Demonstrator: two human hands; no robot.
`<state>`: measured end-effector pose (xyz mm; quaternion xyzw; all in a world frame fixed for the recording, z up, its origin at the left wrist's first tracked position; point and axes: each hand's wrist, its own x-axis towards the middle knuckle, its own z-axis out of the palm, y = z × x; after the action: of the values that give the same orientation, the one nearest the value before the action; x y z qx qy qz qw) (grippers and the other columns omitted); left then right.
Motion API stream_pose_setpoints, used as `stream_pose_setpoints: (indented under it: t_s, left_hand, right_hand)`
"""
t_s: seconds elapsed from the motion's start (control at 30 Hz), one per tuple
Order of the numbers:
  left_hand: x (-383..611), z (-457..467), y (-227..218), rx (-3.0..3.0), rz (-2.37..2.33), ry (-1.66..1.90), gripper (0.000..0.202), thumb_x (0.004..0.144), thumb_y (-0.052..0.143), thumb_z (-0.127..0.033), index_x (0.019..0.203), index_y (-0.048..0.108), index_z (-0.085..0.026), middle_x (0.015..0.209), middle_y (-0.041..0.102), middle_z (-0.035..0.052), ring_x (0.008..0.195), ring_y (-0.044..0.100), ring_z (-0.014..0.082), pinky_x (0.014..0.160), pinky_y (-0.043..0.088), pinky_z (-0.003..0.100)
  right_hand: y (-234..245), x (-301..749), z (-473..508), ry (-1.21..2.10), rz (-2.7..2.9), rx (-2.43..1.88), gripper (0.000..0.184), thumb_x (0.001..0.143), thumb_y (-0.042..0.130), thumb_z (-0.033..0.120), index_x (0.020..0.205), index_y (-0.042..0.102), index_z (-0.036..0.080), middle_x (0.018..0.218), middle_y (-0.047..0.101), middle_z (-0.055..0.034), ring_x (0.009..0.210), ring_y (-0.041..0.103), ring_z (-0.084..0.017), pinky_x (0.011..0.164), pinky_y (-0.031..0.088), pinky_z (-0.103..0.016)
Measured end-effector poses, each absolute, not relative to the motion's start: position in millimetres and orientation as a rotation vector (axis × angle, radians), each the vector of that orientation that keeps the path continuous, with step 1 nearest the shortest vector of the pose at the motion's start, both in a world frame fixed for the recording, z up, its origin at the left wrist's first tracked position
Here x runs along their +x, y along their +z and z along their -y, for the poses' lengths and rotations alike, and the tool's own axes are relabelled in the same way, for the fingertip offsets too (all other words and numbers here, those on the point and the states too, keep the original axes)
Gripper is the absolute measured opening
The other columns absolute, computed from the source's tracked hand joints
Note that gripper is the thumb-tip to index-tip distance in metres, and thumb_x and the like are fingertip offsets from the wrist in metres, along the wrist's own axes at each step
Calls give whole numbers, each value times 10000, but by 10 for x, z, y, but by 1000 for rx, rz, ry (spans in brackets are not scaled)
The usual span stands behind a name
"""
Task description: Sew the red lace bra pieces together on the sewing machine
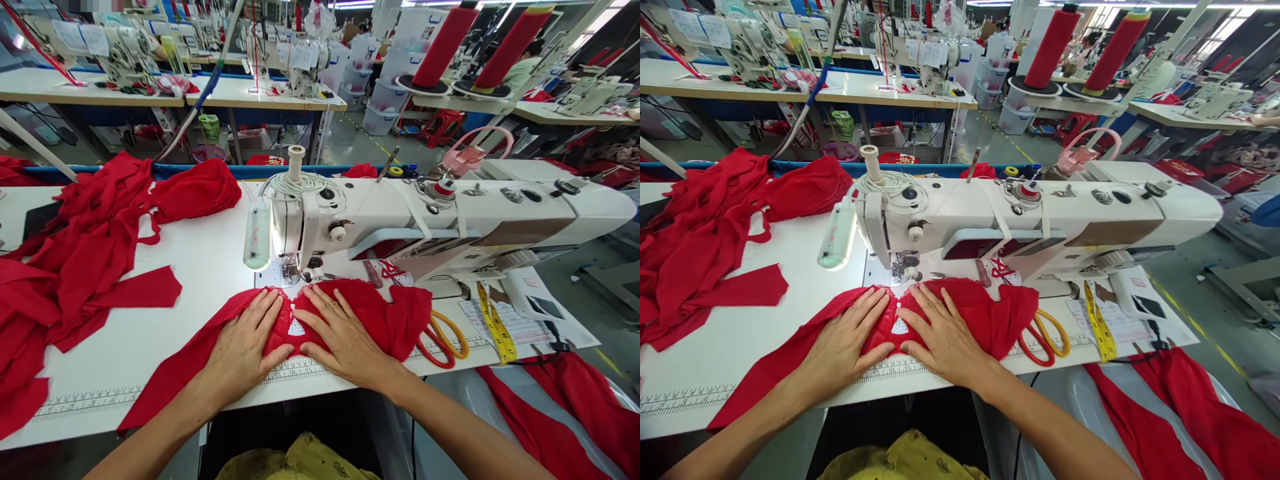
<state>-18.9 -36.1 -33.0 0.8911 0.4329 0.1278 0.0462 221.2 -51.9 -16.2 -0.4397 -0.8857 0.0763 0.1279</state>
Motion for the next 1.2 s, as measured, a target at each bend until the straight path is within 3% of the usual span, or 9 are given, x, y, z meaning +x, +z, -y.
stream_pose_setpoints:
  t_s: [0.1,0.2,0.27,0.37,0.43,0.53,1.03,1.2]
  left_hand:
    - [-191,361,-333,2717,-1316,403,697,1009,414,-556,1557,222,-171,1577,321,117,1432,333,305,1008,502,452]
    - [-200,357,-324,2710,-1283,456,680,1009,432,-537,1550,238,-174,1562,347,131,1418,352,313,1020,485,457]
    - [-199,363,-294,2693,-1241,522,647,1015,446,-506,1535,267,-166,1542,371,146,1411,355,322,1038,461,467]
    - [-164,393,-218,2638,-1185,709,392,1029,466,-364,1360,488,-154,1378,521,151,1292,468,312,1023,446,460]
    - [-113,422,-166,2579,-1215,796,187,1022,460,-257,1111,596,-166,1163,598,118,1090,558,274,919,473,430]
    - [-15,454,-130,2497,-1290,781,123,985,493,-212,904,575,-172,972,574,80,878,545,241,759,465,397]
    - [86,394,-182,2327,-1360,638,134,940,434,-186,815,483,-199,885,537,43,779,512,213,702,423,380]
    - [119,405,-206,2300,-1410,745,162,951,409,-203,802,472,-207,837,530,36,761,512,211,682,414,366]
  right_hand:
    - [-174,2235,534,172,2573,-1121,333,1012,489,282,1329,577,228,1489,495,-111,1429,373,-248,1196,230,-526]
    - [-172,2233,535,224,2612,-1027,316,1018,435,172,1289,591,213,1281,652,-71,1231,551,-184,1153,303,-439]
    - [-156,2221,529,252,2631,-1035,312,1015,428,161,1277,591,206,1249,658,-72,1184,562,-189,1108,339,-425]
    - [-134,2201,517,218,2643,-1043,326,991,447,137,1273,592,210,1236,653,-86,1180,541,-209,1065,360,-427]
    - [-131,2195,511,193,2645,-1035,351,970,459,114,1284,587,208,1226,650,-90,1177,532,-215,1055,365,-428]
    - [-135,2194,507,195,2635,-1028,357,960,461,112,1286,583,195,1224,644,-89,1173,521,-222,1055,365,-434]
    - [-131,2198,504,242,2612,-1048,355,968,460,155,1301,573,202,1236,629,-96,1181,502,-229,1067,362,-442]
    - [-140,2185,515,178,2604,-1064,333,960,502,159,1280,584,206,1220,638,-87,1174,520,-221,1065,361,-424]
